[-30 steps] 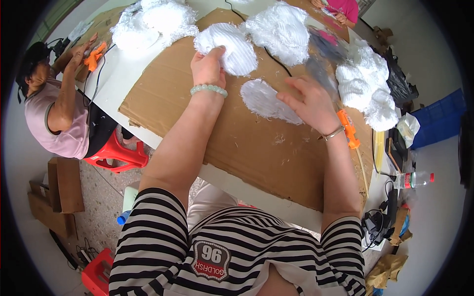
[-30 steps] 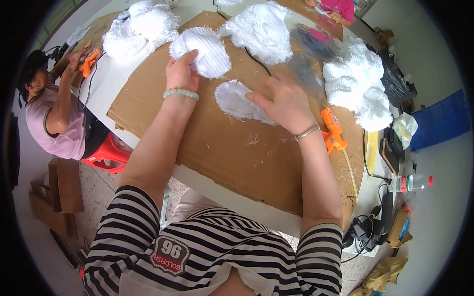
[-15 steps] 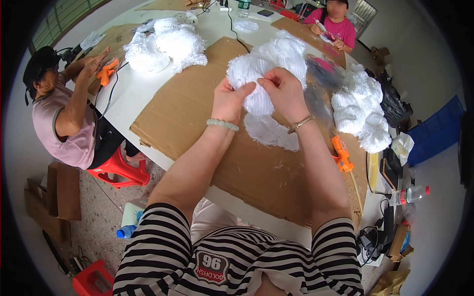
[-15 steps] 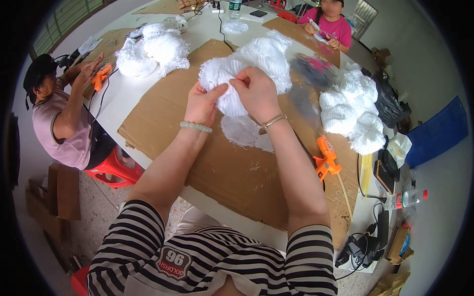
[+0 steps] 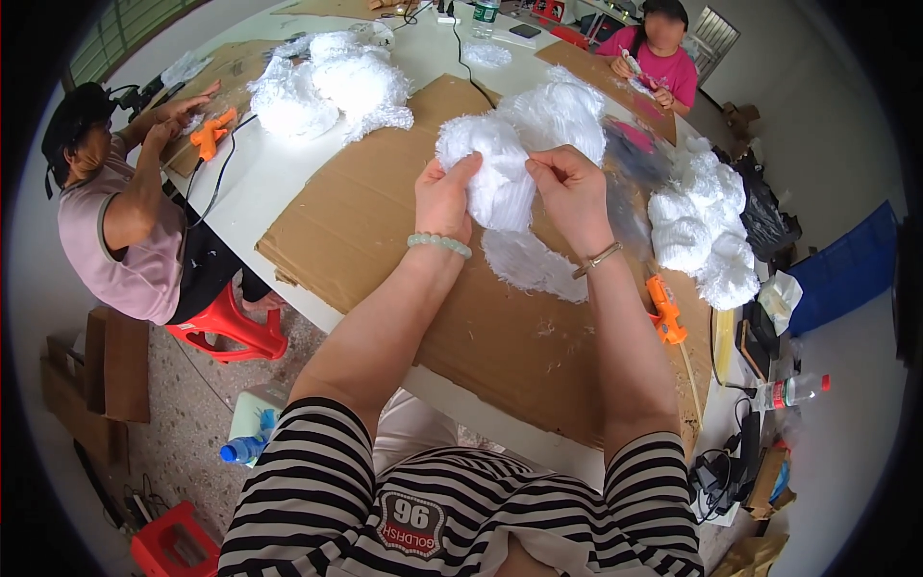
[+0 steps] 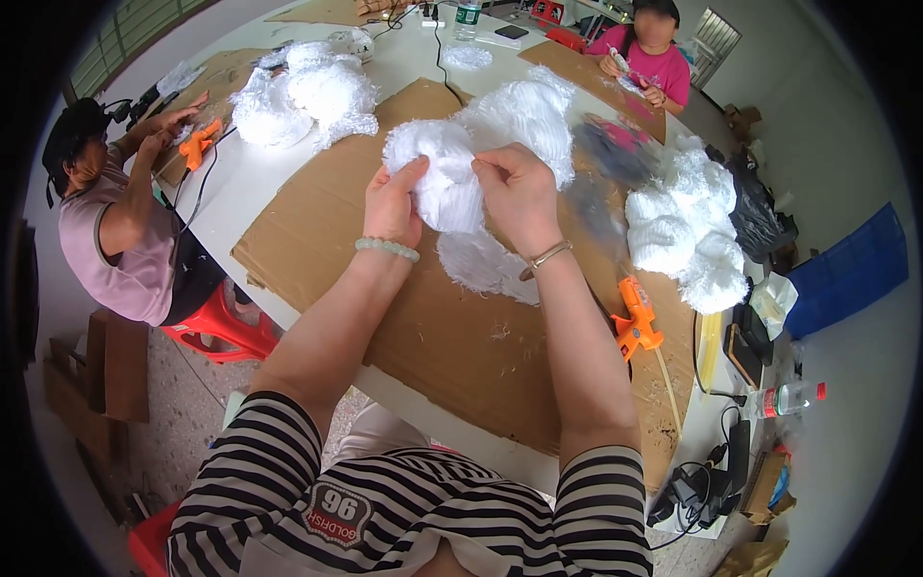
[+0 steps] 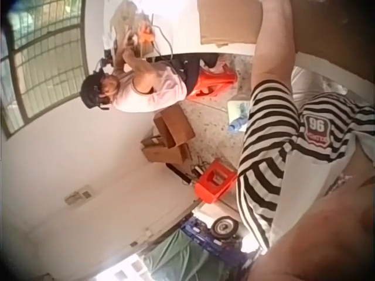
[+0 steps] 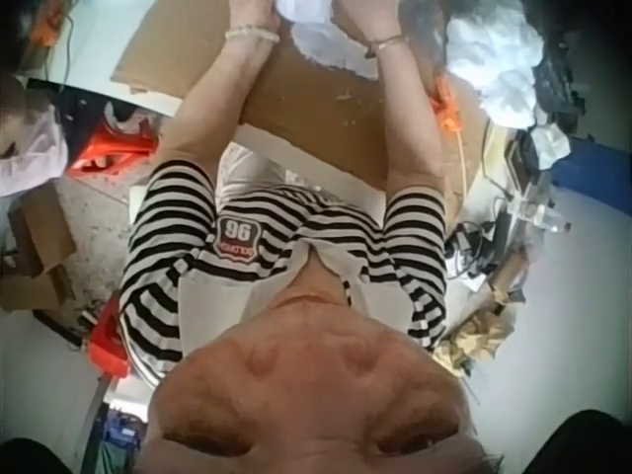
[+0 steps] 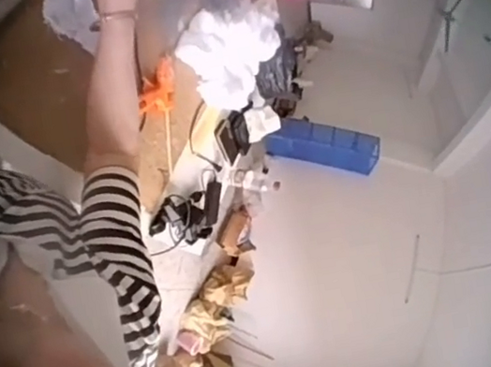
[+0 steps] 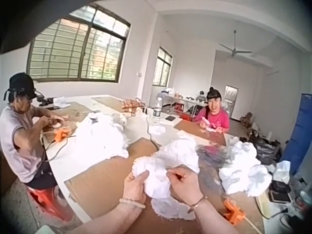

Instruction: Assembling cloud-like decorations by gluing cotton stuffing onto cardboard templates using a hot glue gun.

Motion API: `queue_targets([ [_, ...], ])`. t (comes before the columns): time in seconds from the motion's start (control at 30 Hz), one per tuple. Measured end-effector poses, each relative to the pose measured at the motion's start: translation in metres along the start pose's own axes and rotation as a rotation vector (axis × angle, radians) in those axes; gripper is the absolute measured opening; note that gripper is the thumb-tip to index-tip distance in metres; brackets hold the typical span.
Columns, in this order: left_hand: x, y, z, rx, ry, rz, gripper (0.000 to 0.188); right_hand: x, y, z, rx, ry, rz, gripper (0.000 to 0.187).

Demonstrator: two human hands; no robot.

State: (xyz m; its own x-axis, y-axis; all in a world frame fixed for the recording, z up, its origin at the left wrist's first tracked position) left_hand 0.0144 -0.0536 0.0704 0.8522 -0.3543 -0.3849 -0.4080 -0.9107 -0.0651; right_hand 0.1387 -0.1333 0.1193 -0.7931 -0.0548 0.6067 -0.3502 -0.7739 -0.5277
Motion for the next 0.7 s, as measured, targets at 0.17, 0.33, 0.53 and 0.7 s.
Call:
queue_targets([
  [0.17, -0.003, 0.000, -0.001, -0.071, 0.024, -0.032, 0.019, -0.007, 0.000, 0.006, -0.021, 0.031, -0.015, 0.010],
  [0.33, -0.001, 0.005, -0.006, 0.042, -0.020, 0.012, 0.023, -0.014, 0.002, -0.003, 0.041, -0.294, -0.197, 0.013],
  [0.53, 0.002, 0.003, -0.004, 0.105, -0.116, 0.022, 0.027, -0.007, 0.006, -0.004, 0.065, -0.282, -0.205, 0.007],
  [0.7, 0.004, 0.010, -0.015, 0.211, -0.352, -0.048, 0.032, -0.003, 0.009, -0.006, -0.067, 0.066, 0.139, 0.007],
])
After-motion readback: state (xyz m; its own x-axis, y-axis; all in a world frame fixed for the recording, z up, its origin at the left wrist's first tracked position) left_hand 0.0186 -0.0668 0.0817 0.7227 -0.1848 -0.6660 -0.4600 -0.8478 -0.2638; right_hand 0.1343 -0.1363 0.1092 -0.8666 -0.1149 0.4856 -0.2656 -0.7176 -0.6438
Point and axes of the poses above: each hand's wrist, its own y-axis away from the middle knuckle, its own z-axis out of the back of the hand, x = y × z, the point moved 2 cm from there along -y, towards the middle knuckle, and after that the axes turned 12 degrees about y, right-handed, at the moved point
